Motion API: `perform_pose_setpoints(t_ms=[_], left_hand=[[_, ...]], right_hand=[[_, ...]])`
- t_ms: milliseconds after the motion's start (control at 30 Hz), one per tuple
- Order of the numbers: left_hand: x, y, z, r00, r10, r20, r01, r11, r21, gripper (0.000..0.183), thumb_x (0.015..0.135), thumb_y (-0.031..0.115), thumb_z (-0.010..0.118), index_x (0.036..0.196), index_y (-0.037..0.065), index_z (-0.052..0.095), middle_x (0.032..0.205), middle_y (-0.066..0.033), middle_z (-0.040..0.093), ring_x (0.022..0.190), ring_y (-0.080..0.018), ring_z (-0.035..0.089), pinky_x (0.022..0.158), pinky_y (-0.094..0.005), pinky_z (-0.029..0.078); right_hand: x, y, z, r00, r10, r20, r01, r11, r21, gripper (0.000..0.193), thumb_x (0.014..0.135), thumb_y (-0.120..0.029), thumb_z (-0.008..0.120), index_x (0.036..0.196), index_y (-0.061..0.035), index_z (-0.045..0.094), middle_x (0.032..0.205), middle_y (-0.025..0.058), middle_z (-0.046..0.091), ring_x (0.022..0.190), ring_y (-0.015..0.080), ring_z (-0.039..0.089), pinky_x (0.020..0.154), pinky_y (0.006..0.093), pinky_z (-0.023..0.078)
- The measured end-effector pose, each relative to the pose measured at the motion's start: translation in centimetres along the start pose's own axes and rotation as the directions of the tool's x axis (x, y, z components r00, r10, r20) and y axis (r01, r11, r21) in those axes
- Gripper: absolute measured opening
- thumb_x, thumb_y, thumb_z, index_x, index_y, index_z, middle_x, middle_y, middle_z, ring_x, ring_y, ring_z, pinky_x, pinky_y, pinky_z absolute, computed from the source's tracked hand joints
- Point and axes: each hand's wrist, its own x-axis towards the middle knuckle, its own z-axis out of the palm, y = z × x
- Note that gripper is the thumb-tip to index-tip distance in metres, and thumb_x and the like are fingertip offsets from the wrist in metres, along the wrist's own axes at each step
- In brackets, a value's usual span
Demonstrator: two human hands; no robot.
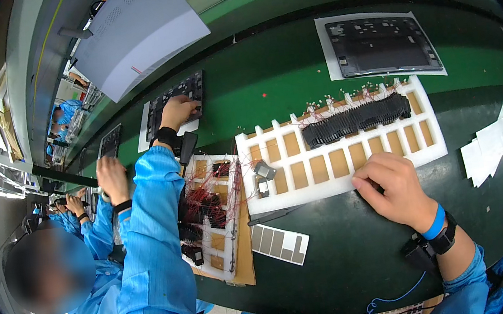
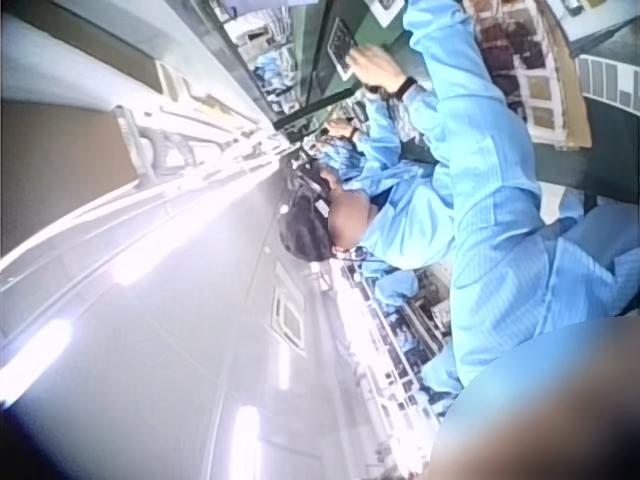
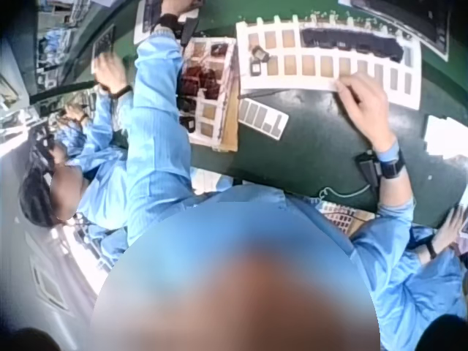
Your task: Assembling electronic components for a tablet or similar mobile device on a production line.
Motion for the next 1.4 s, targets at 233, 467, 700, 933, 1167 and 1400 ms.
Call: perform_pose_setpoints(t_ms=[233, 467, 700, 933, 1167, 1400], left_hand=[[-0.9, 1.4, 0.2, 0.958, 0.275, 0.076, -0.279, 0.848, 0.451, 0.034, 0.096, 0.031, 0.053, 0.117, 0.009, 0.068, 0.119, -0.0236, 0.070, 0.110, -0.0424, 0.067, 0.096, -0.0524, 0.052], [-2.4, 3.9, -0.1, 0.937, 0.296, 0.184, -0.349, 0.783, 0.515, 0.035, 0.098, 0.029, 0.049, 0.114, 0.003, 0.067, 0.116, -0.0252, 0.070, 0.110, -0.0445, 0.066, 0.096, -0.0520, 0.053], [-2.5, 3.6, -0.3, 0.949, 0.249, 0.192, -0.313, 0.710, 0.631, 0.033, 0.095, 0.022, 0.049, 0.114, 0.001, 0.065, 0.112, -0.0268, 0.072, 0.105, -0.0444, 0.070, 0.093, -0.0523, 0.055], [-2.0, 3.9, -0.7, 0.946, 0.214, 0.241, -0.322, 0.658, 0.681, 0.036, 0.096, 0.023, 0.044, 0.117, 0.001, 0.064, 0.117, -0.0268, 0.070, 0.108, -0.0441, 0.069, 0.094, -0.0535, 0.055], [0.7, 2.0, -8.6, 0.833, 0.516, 0.199, -0.514, 0.589, 0.624, 0.036, 0.091, 0.022, 0.051, 0.115, 0.002, 0.070, 0.120, -0.0245, 0.070, 0.112, -0.0386, 0.068, 0.097, -0.0490, 0.053], [-18.9, 15.5, -17.4, 0.875, 0.482, 0.046, -0.447, 0.841, -0.304, 0.024, 0.107, 0.024, 0.052, 0.101, 0.005, 0.063, 0.083, 0.0023, 0.057, 0.074, -0.0064, 0.054, 0.069, -0.0222, 0.043]], right_hand=[[0.0, 0.0, 0.1, 1.000, 0.001, -0.011, -0.001, 1.000, 0.007, 0.009, 0.085, -0.006, 0.073, 0.080, -0.0032, 0.066, 0.072, 0.0110, 0.061, 0.066, 0.0309, 0.059, 0.060, 0.0394, 0.047], [0.0, 0.1, 0.0, 1.000, 0.002, -0.011, -0.002, 1.000, 0.010, 0.009, 0.084, -0.006, 0.073, 0.080, -0.0033, 0.066, 0.072, 0.0111, 0.060, 0.066, 0.0309, 0.059, 0.059, 0.0392, 0.046], [0.2, 0.1, 0.1, 1.000, -0.008, -0.011, 0.008, 1.000, 0.003, 0.008, 0.083, -0.005, 0.073, 0.080, -0.0033, 0.066, 0.072, 0.0110, 0.060, 0.065, 0.0307, 0.059, 0.059, 0.0394, 0.046], [-0.1, 0.1, 0.0, 1.000, 0.000, -0.004, 0.000, 1.000, 0.003, 0.008, 0.084, -0.005, 0.073, 0.080, -0.0033, 0.066, 0.072, 0.0108, 0.059, 0.065, 0.0305, 0.058, 0.059, 0.0395, 0.046], [0.3, -0.4, -0.2, 0.999, -0.044, 0.002, 0.044, 0.999, 0.000, 0.008, 0.088, -0.007, 0.072, 0.083, -0.0036, 0.066, 0.072, 0.0104, 0.059, 0.065, 0.0292, 0.058, 0.059, 0.0385, 0.045], [1.0, -1.4, 0.4, 0.999, 0.036, 0.030, -0.037, 0.999, 0.032, 0.011, 0.092, -0.012, 0.069, 0.086, -0.0021, 0.067, 0.075, 0.0108, 0.061, 0.067, 0.0295, 0.060, 0.061, 0.0389, 0.047]])
